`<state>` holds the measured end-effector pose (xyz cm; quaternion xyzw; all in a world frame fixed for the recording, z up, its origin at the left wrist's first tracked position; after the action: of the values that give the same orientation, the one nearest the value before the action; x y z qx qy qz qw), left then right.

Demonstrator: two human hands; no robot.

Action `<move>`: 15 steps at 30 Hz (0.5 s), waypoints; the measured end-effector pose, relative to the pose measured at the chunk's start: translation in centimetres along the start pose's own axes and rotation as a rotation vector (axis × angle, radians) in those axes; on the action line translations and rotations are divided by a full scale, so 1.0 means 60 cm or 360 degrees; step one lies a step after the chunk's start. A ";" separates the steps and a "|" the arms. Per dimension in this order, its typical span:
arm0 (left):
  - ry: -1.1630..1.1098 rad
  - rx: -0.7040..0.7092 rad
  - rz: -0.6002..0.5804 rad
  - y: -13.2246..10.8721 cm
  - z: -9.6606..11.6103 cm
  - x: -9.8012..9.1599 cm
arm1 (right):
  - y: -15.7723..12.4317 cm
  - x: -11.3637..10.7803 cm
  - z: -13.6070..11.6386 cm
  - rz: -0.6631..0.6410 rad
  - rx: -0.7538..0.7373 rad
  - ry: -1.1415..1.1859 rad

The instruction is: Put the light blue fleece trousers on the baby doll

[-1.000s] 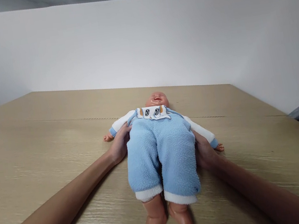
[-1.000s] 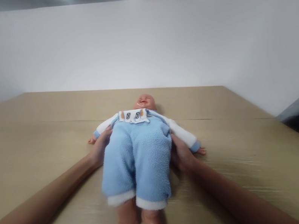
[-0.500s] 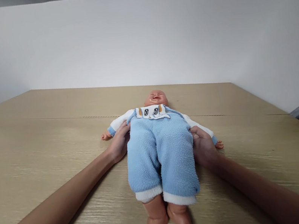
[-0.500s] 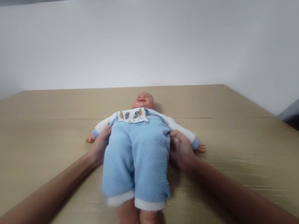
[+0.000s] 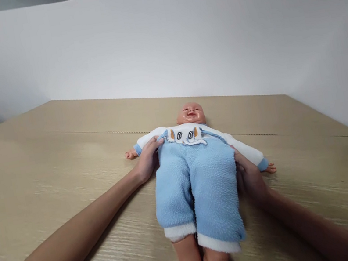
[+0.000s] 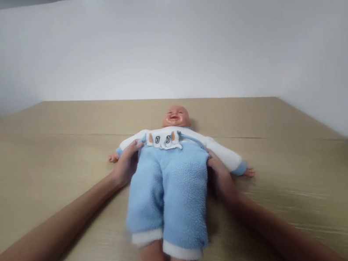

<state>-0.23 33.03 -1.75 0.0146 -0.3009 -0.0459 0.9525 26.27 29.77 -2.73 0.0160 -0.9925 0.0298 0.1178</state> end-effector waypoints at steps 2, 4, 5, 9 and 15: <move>0.0145 0.0062 -0.0034 -0.002 0.006 0.000 | 0.000 -0.003 -0.003 -0.0020 -0.0022 -0.0002; 0.0278 0.0116 -0.0004 -0.005 0.011 -0.002 | 0.000 -0.004 -0.009 -0.0029 -0.0031 -0.0026; 0.0324 0.0134 0.0017 -0.006 0.013 -0.003 | 0.001 -0.003 -0.012 -0.0033 -0.0031 -0.0040; 0.0366 0.0150 0.0017 -0.006 0.012 -0.001 | 0.011 0.002 -0.021 -0.0085 -0.0014 -0.0068; 0.0463 0.0163 -0.0021 -0.006 0.016 0.001 | 0.035 -0.002 -0.017 -0.0083 -0.0096 -0.0176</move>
<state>-0.78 32.69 -0.96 0.0717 -0.1617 -0.0342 0.9836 26.56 31.93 -1.89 0.0398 -0.9972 -0.0040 0.0639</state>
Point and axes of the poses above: each hand's wrist, its own y-axis towards the middle knuckle, its own x-axis out of the palm, z = x × y, the point moved 6 cm from there along y, towards the middle knuckle, and after that the axes turned 12 degrees about -y, right-handed, at the moved point
